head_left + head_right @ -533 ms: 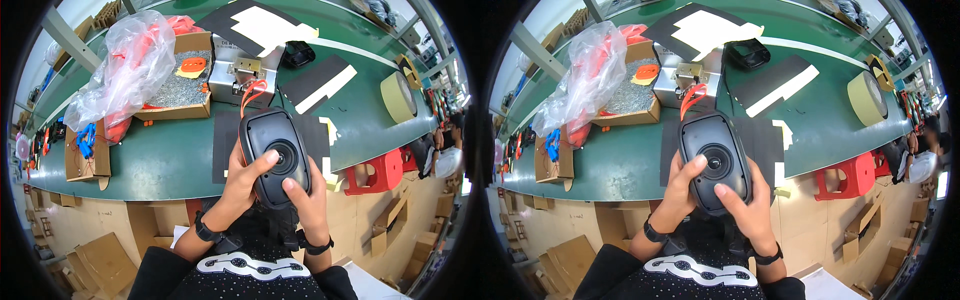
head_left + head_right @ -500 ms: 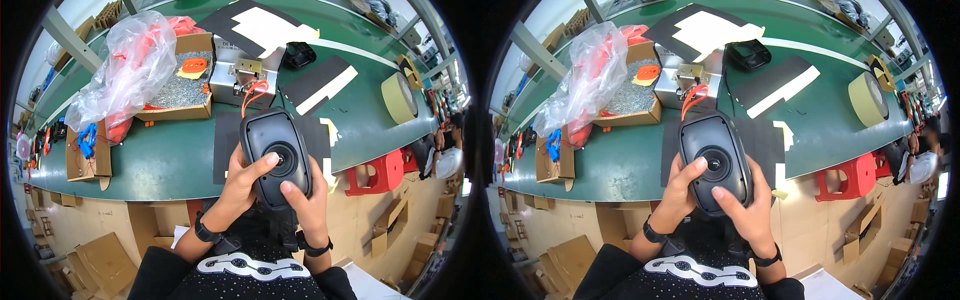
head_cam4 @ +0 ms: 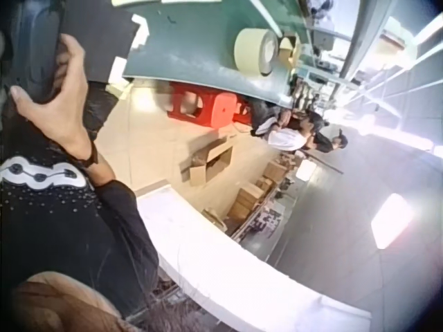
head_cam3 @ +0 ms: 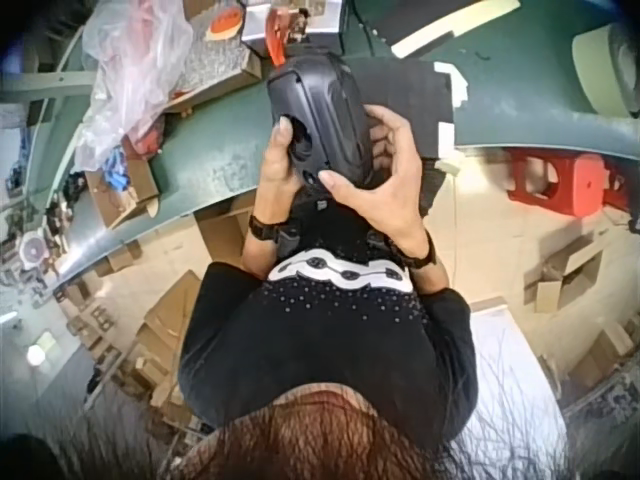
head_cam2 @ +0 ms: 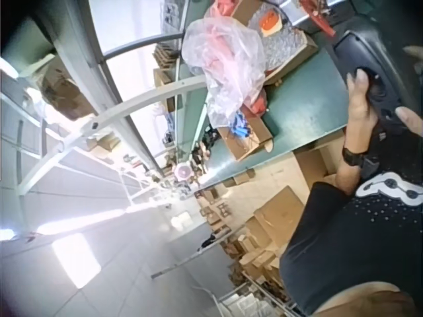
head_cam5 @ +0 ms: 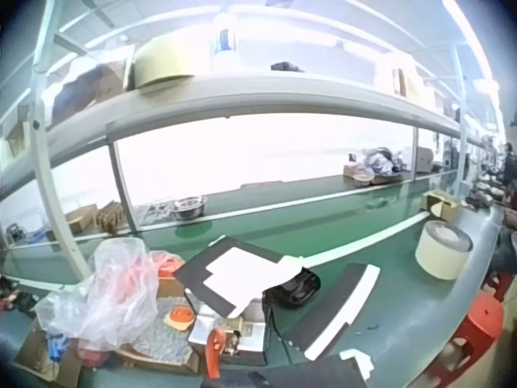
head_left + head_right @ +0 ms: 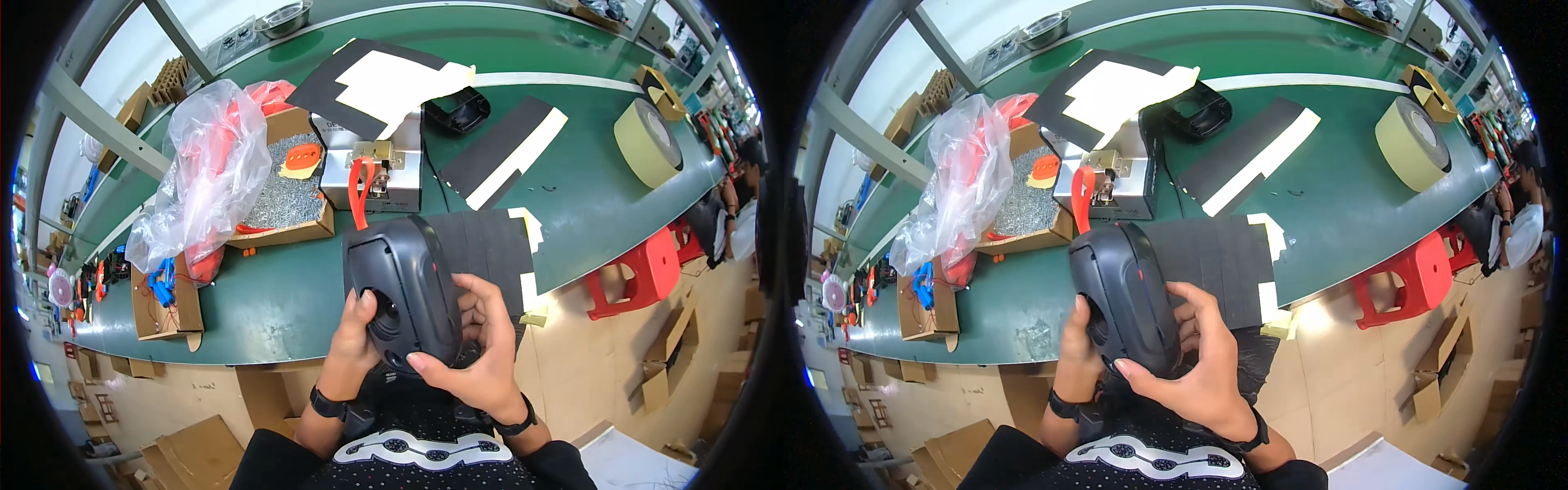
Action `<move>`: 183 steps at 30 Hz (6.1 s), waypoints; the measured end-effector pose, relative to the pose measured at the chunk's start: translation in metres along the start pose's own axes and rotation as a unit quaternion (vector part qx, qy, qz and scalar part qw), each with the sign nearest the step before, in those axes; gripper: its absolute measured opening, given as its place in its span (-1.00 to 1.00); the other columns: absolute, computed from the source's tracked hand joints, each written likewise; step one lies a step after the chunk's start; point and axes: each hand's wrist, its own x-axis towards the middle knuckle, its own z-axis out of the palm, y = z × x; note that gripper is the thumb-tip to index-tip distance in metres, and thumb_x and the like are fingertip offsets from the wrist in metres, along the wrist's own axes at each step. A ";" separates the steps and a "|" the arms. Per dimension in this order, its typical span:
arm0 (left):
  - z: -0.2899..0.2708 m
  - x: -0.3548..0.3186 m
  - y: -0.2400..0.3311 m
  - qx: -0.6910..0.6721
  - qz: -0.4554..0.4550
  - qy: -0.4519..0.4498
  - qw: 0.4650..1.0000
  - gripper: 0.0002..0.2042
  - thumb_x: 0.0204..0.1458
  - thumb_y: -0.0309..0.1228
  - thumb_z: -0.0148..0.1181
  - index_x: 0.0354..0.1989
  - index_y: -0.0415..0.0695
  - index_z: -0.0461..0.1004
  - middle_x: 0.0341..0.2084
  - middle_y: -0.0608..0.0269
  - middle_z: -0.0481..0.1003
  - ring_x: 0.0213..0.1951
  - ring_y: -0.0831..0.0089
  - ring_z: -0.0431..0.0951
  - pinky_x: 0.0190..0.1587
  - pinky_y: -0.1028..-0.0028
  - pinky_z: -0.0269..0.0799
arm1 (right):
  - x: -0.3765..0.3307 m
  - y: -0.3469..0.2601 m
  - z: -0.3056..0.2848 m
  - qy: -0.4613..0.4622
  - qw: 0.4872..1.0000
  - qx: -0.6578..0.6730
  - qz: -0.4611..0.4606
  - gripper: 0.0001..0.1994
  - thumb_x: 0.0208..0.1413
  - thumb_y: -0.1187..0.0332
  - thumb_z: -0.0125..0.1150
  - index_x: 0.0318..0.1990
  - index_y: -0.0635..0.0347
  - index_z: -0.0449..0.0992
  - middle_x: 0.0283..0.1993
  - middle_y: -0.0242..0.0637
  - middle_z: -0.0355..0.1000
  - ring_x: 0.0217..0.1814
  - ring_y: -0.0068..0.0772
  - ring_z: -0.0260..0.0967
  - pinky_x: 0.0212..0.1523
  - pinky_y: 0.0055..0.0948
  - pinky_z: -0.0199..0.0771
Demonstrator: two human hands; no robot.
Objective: The person retrieves a black plastic casing from a cardboard box and walks to a workbench. They place the casing on the table and proceed to assemble an electronic device by inserting a battery pack, a circular speaker component, and an orange plastic strap into the casing. The person repeatedly opens and closes the casing to check the fit of the internal components.
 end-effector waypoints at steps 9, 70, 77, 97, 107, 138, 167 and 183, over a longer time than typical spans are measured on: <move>0.020 -0.003 0.011 0.058 0.050 0.029 0.997 -0.21 0.10 0.19 0.35 0.25 -0.28 0.39 0.03 0.07 0.58 0.00 0.33 0.66 0.04 0.33 0.65 | -0.003 0.006 0.004 -0.022 0.994 -0.063 -0.087 -0.05 -0.19 0.19 0.71 0.33 0.44 0.29 -0.06 -0.10 0.45 -0.18 -0.31 0.57 -0.24 -0.44 0.57; 0.007 -0.011 -0.021 0.034 0.136 0.085 0.986 -0.09 -0.06 0.22 0.41 0.29 -0.28 0.31 0.06 0.04 0.53 0.03 0.23 0.64 0.11 0.25 0.63 | 0.004 -0.003 0.019 0.081 0.970 -0.130 -0.191 -0.27 -0.29 0.40 0.75 0.15 0.28 0.54 0.10 -0.01 0.44 0.10 -0.02 0.44 0.07 -0.19 0.53; -0.012 -0.015 -0.027 -0.067 0.153 -0.023 0.986 -0.05 0.02 0.32 0.30 0.42 -0.16 0.25 0.23 0.04 0.43 0.20 0.14 0.52 0.21 0.11 0.57 | -0.004 0.006 0.023 0.007 0.984 -0.107 -0.141 -0.03 -0.24 0.18 0.75 0.33 0.44 0.36 0.23 0.16 0.40 0.24 0.06 0.48 0.24 -0.15 0.49; -0.020 -0.002 -0.023 -0.091 0.169 -0.113 0.975 -0.05 -0.05 0.16 0.44 0.39 -0.26 0.23 0.11 -0.02 0.47 0.13 0.15 0.54 0.20 0.15 0.54 | 0.003 0.006 0.030 0.026 0.977 -0.135 -0.160 -0.13 -0.17 0.18 0.67 0.30 0.46 0.40 0.17 0.14 0.43 0.08 0.11 0.49 0.10 -0.11 0.53; 0.015 -0.020 -0.011 0.057 0.118 0.044 0.990 -0.15 -0.06 -0.06 0.51 0.33 -0.31 0.29 0.08 0.07 0.53 0.06 0.29 0.61 0.15 0.27 0.56 | 0.007 0.022 0.012 0.013 0.994 -0.077 -0.075 -0.17 -0.21 0.07 0.76 0.13 0.40 0.41 0.03 0.05 0.45 0.02 -0.04 0.53 -0.02 -0.18 0.57; 0.030 0.003 0.063 0.696 0.234 -0.127 0.666 0.05 -0.30 -0.33 0.68 0.52 0.01 0.28 0.26 -0.08 0.27 0.32 -0.09 0.37 0.34 0.10 0.36 | 0.065 -0.041 -0.062 -0.089 0.832 -0.456 -0.303 -0.28 -0.37 0.19 0.75 0.06 0.16 0.59 0.07 -0.16 0.56 0.12 -0.06 0.51 0.16 -0.14 0.48; 0.016 -0.026 0.037 0.646 0.484 -0.013 0.590 -0.48 -0.28 -0.22 0.70 -0.09 -0.06 0.65 0.02 0.18 0.52 0.04 0.15 0.48 0.09 0.14 0.36 | 0.131 -0.022 -0.068 -0.262 0.950 -0.154 -0.077 -0.13 -0.31 0.07 0.68 0.20 0.42 0.54 -0.06 -0.16 0.52 -0.06 -0.30 0.53 0.04 -0.38 0.47; 0.026 -0.002 0.053 0.735 0.393 -0.110 0.542 -0.82 -0.13 -0.60 0.39 -0.31 -0.15 0.65 -0.36 0.25 0.54 -0.22 0.23 0.54 -0.18 0.28 0.40 | 0.122 -0.020 -0.072 -0.232 0.963 -0.124 -0.058 -0.13 -0.28 0.06 0.70 0.21 0.41 0.54 0.02 -0.09 0.56 0.02 -0.27 0.55 0.14 -0.36 0.49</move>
